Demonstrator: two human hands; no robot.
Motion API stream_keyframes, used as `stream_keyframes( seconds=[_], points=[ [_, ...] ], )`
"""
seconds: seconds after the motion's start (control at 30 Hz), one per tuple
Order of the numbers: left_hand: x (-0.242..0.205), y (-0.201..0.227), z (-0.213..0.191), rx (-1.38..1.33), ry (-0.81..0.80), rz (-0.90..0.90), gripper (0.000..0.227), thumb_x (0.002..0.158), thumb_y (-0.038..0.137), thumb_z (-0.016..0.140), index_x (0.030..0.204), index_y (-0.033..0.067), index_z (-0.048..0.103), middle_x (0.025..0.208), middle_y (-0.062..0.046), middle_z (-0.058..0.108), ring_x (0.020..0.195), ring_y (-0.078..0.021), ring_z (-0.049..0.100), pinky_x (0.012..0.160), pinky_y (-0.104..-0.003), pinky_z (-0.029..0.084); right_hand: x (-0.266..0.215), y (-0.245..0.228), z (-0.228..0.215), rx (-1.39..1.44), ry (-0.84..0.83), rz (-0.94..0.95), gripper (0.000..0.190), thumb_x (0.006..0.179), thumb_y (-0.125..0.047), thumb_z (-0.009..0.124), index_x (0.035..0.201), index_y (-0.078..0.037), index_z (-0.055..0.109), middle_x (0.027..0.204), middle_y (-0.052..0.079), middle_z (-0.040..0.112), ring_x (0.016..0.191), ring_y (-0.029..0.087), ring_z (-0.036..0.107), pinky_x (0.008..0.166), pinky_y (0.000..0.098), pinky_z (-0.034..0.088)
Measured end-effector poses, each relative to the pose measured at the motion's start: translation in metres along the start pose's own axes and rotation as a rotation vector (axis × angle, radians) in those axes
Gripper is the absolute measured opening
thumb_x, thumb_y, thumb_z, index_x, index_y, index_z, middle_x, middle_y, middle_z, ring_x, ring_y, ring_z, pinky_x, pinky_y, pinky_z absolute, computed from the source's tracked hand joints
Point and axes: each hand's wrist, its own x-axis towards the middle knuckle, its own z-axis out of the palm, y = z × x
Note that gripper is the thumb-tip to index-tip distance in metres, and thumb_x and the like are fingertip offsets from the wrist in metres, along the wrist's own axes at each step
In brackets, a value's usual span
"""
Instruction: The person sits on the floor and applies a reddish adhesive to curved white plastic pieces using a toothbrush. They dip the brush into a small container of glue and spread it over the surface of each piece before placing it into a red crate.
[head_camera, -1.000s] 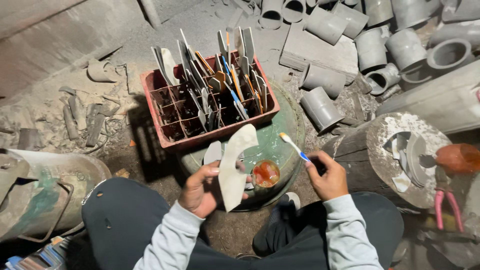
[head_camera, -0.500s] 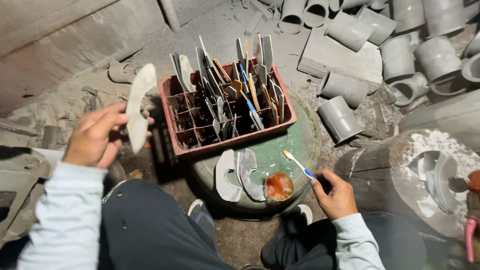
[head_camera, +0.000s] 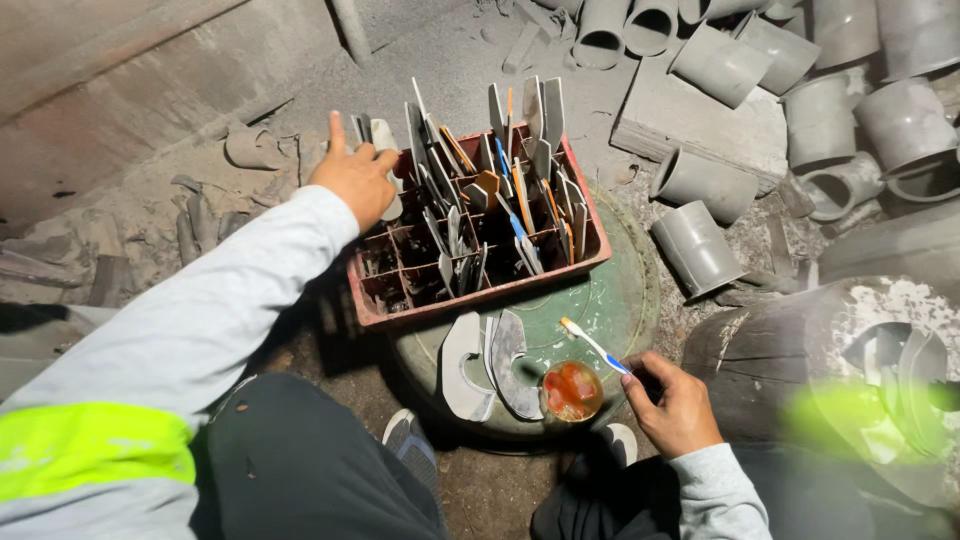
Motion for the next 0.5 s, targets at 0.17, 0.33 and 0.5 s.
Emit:
stream_keyframes(
  seconds=[0.17, 0.33, 0.5],
  points=[
    [0.044, 0.01, 0.024, 0.2, -0.029, 0.108, 0.03, 0.101, 0.023, 0.054, 0.122, 0.0237, 0.076, 0.153, -0.006, 0.049, 0.137, -0.0318, 0.05, 0.121, -0.072, 0.003, 0.005, 0.0, -0.002, -0.011, -0.04, 0.002, 0.017, 0.086, -0.016, 0.073, 0.1, -0.008, 0.076, 0.068, 0.008, 0.072, 0.049, 0.013, 0.055, 0.05, 0.0299, 0.048],
    [0.068, 0.009, 0.031, 0.3, -0.113, 0.12, 0.031, 0.095, 0.027, 0.061, 0.123, 0.0294, 0.074, 0.157, -0.002, 0.041, 0.145, -0.0283, 0.035, 0.119, -0.063, 0.007, 0.011, -0.004, -0.004, 0.025, -0.066, -0.008, 0.017, 0.086, -0.016, 0.073, 0.1, -0.007, 0.076, 0.07, 0.008, 0.072, 0.05, 0.014, 0.055, 0.049, 0.0307, 0.047],
    [0.077, 0.019, 0.039, 0.409, -0.081, 0.131, 0.029, 0.099, 0.024, 0.058, 0.119, 0.0284, 0.079, 0.146, 0.001, 0.052, 0.14, -0.0234, 0.037, 0.119, -0.057, 0.017, 0.014, -0.009, -0.005, 0.075, -0.035, -0.13, 0.017, 0.086, -0.014, 0.072, 0.101, -0.007, 0.076, 0.073, 0.004, 0.072, 0.049, 0.008, 0.053, 0.047, 0.0267, 0.046]
  ],
)
